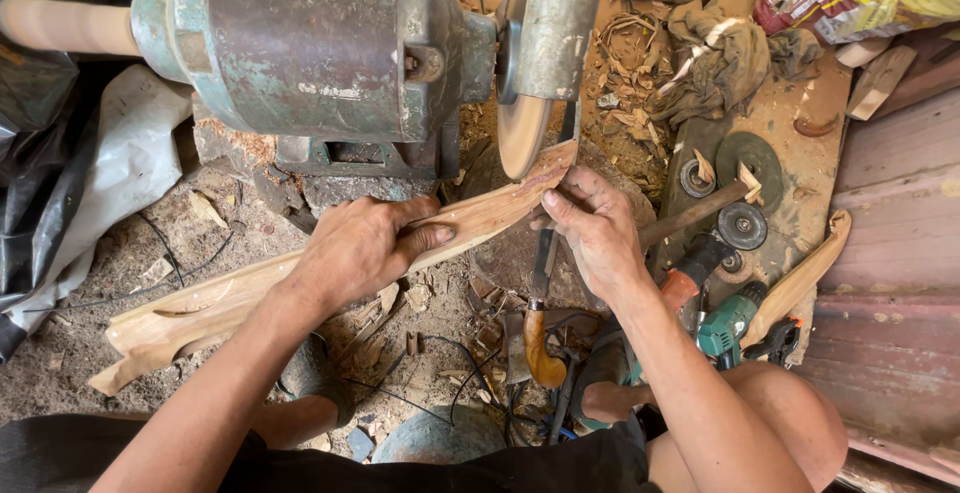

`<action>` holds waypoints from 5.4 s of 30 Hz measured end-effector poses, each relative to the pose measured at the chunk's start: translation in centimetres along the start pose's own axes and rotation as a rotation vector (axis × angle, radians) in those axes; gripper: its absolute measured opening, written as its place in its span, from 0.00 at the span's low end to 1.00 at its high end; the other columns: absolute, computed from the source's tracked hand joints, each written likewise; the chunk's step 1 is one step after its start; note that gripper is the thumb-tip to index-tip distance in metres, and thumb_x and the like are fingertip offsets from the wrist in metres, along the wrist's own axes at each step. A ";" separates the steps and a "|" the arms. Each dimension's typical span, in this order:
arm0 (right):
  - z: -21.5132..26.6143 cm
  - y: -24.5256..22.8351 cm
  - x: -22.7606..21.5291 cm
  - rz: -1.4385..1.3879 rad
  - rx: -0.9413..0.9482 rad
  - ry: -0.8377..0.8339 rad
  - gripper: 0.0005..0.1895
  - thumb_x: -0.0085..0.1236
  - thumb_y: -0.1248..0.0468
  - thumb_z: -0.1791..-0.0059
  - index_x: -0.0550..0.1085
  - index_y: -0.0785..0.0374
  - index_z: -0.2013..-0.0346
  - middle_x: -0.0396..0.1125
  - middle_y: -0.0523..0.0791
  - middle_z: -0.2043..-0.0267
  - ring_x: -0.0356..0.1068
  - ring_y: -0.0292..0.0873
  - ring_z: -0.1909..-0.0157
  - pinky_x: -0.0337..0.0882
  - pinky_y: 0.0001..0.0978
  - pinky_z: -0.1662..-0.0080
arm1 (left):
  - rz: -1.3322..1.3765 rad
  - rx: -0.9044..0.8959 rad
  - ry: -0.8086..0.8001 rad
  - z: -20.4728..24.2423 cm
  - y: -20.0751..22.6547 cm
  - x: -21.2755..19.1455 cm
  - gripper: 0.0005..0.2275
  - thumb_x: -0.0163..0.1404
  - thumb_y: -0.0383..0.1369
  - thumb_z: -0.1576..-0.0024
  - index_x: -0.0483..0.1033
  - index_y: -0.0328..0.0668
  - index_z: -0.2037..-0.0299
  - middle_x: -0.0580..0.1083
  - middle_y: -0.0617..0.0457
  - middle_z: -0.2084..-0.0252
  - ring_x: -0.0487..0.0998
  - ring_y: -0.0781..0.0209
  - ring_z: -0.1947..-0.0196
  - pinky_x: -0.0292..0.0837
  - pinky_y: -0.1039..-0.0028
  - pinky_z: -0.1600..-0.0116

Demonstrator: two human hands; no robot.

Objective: The person inserts a metal wire into a wooden piece, secures it with pliers, and hammers it flush. Then the person uses an angle grinder to smooth the wire area and a belt sander to shape and smooth the wooden piece.

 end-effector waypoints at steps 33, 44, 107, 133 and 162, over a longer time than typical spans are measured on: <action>10.1 -6.2 1.3 -0.158 -0.099 -0.508 0.14 0.64 0.68 0.49 0.78 0.62 0.48 0.77 0.47 0.55 0.76 0.43 0.53 0.76 0.42 0.48 | 0.246 0.455 0.343 11.7 15.8 -2.8 0.20 0.54 0.38 0.37 0.68 0.34 0.40 0.75 0.41 0.51 0.75 0.58 0.58 0.76 0.63 0.60; 4.9 -5.5 0.2 -0.398 -0.080 -0.252 0.12 0.53 0.68 0.46 0.75 0.60 0.48 0.74 0.47 0.52 0.75 0.46 0.49 0.74 0.45 0.46 | 0.503 -0.019 0.085 6.9 8.4 7.3 0.07 0.45 0.21 0.39 0.75 0.36 0.55 0.75 0.46 0.75 0.70 0.65 0.89 0.63 0.76 0.89; -11.1 -0.6 -2.0 -0.290 0.039 0.047 0.20 0.48 0.75 0.47 0.66 0.73 0.39 0.73 0.53 0.47 0.76 0.43 0.48 0.77 0.36 0.41 | 1.325 -0.368 -0.005 -2.9 3.2 8.8 0.08 0.52 0.34 0.39 0.76 0.37 0.59 0.70 0.57 0.79 0.65 0.69 0.80 0.61 0.79 0.74; -8.2 2.6 -1.6 -0.187 0.153 0.078 0.21 0.56 0.70 0.51 0.71 0.70 0.42 0.72 0.55 0.45 0.74 0.50 0.44 0.74 0.45 0.39 | 1.282 -0.463 -0.036 0.7 2.7 10.7 0.08 0.53 0.35 0.39 0.75 0.38 0.62 0.72 0.54 0.80 0.65 0.66 0.81 0.61 0.77 0.73; -7.2 -2.3 -1.8 -0.324 -0.033 -0.042 0.28 0.59 0.73 0.52 0.67 0.61 0.37 0.73 0.45 0.47 0.70 0.42 0.41 0.65 0.47 0.34 | 0.972 -0.277 -0.017 -0.5 4.0 6.1 0.10 0.48 0.37 0.37 0.77 0.40 0.55 0.68 0.56 0.79 0.62 0.68 0.80 0.60 0.74 0.73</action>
Point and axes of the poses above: each hand's wrist, its own z-axis away from the middle knuckle, its own x-axis out of the palm, y = z × x, the point moved 10 cm from there along -z, towards the middle knuckle
